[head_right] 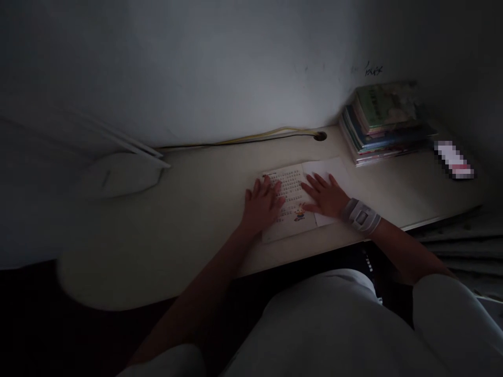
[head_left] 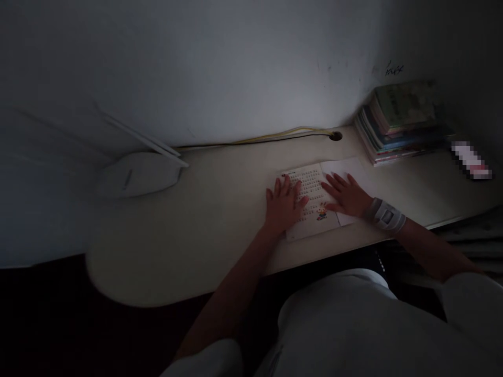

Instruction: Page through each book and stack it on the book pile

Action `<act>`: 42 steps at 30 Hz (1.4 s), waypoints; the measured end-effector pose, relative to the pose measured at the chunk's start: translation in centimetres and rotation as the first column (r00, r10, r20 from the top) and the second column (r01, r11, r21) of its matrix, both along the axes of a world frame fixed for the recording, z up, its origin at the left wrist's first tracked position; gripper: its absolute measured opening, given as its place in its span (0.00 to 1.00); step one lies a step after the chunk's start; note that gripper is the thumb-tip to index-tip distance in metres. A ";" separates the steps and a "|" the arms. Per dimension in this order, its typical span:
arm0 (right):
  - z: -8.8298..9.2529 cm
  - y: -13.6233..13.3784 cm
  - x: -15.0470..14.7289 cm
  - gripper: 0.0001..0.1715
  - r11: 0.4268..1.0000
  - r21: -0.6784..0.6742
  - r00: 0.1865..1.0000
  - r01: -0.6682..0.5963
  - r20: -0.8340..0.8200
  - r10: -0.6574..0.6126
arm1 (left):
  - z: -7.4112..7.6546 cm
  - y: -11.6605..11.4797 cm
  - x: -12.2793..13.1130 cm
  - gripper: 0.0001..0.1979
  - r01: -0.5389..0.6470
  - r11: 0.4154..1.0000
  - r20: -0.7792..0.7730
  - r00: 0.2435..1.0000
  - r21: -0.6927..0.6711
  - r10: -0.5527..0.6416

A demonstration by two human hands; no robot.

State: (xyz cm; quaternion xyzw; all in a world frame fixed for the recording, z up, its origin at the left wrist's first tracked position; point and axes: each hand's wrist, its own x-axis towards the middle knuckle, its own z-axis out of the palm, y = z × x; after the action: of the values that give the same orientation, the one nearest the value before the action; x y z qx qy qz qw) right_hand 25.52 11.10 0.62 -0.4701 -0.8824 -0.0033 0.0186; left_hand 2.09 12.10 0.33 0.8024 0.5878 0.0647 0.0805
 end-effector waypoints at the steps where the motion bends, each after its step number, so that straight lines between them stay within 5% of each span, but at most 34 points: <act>1: -0.1 0.0 0.1 0.42 1.000 -0.003 1.000 -0.010 0.000 0.010 | 0.0 0.0 -0.1 0.30 -0.002 1.000 0.001 1.000 0.000 0.002; 11: -0.3 0.1 0.6 0.41 0.999 -0.013 0.999 -0.032 -0.017 0.032 | -0.1 0.0 -0.1 0.32 -0.006 1.000 0.006 1.000 -0.027 0.006; 16: -0.5 -0.5 0.4 0.40 1.000 0.022 1.000 0.021 -0.019 -0.020 | -0.9 0.3 -0.4 0.33 -0.110 0.994 0.207 0.972 0.001 0.108; 18: -0.7 -0.8 0.2 0.40 0.998 0.044 0.998 0.049 -0.029 -0.048 | -0.7 0.5 -0.5 0.31 -0.209 0.976 0.429 0.877 -0.066 0.216; 21: -1.1 -1.0 0.1 0.40 0.996 0.069 0.998 0.052 -0.038 -0.049 | 0.3 1.2 -1.0 0.27 -0.261 0.916 0.743 0.537 -0.303 0.399; 23: -1.3 -1.1 0.0 0.40 0.996 0.077 0.998 0.049 -0.044 -0.045 | 1.4 1.9 -1.5 0.23 -0.222 0.853 0.793 0.315 -0.472 0.521; 25: -1.4 -1.1 0.0 0.40 0.995 0.085 0.997 0.053 -0.051 -0.049 | 2.5 2.7 -2.1 0.18 -0.159 0.788 0.760 0.207 -0.595 0.616; 29: -1.5 -1.4 -0.5 0.40 0.991 0.108 0.994 0.078 -0.085 -0.069 | 4.0 3.3 -2.9 0.12 -0.063 0.755 0.731 0.209 -0.653 0.650; 33: -1.9 -1.6 -1.3 0.40 0.992 0.067 0.972 0.104 -0.219 -0.087 | 5.0 2.6 -2.5 0.19 0.046 0.800 0.758 0.355 -0.598 0.546; 36: -2.1 -0.9 -1.4 0.40 0.988 -0.096 0.826 0.123 -0.542 -0.155 | 6.0 1.9 -0.9 0.31 0.174 0.838 0.827 0.355 -0.518 0.437; 38: -1.8 0.1 -0.4 0.40 0.962 -0.213 0.603 0.169 -0.750 -0.272 | 6.6 1.3 1.1 0.37 0.232 0.876 0.879 0.342 -0.422 0.332; 40: -0.9 1.2 1.6 0.42 0.921 -0.300 0.345 0.250 -0.861 -0.374 | 6.8 0.5 3.7 0.38 0.275 0.911 0.889 0.425 -0.306 0.170; 42: 0.7 1.9 4.3 0.43 0.889 -0.334 0.158 0.312 -0.905 -0.396 | 6.7 -0.5 6.1 0.35 0.349 0.919 0.796 0.602 -0.184 -0.069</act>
State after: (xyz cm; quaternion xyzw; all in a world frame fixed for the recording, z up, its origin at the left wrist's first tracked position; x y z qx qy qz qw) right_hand 29.82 13.04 1.30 -0.5656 -0.5502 0.3081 0.5314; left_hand 8.23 11.60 7.06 0.7351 0.3977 0.2970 0.4618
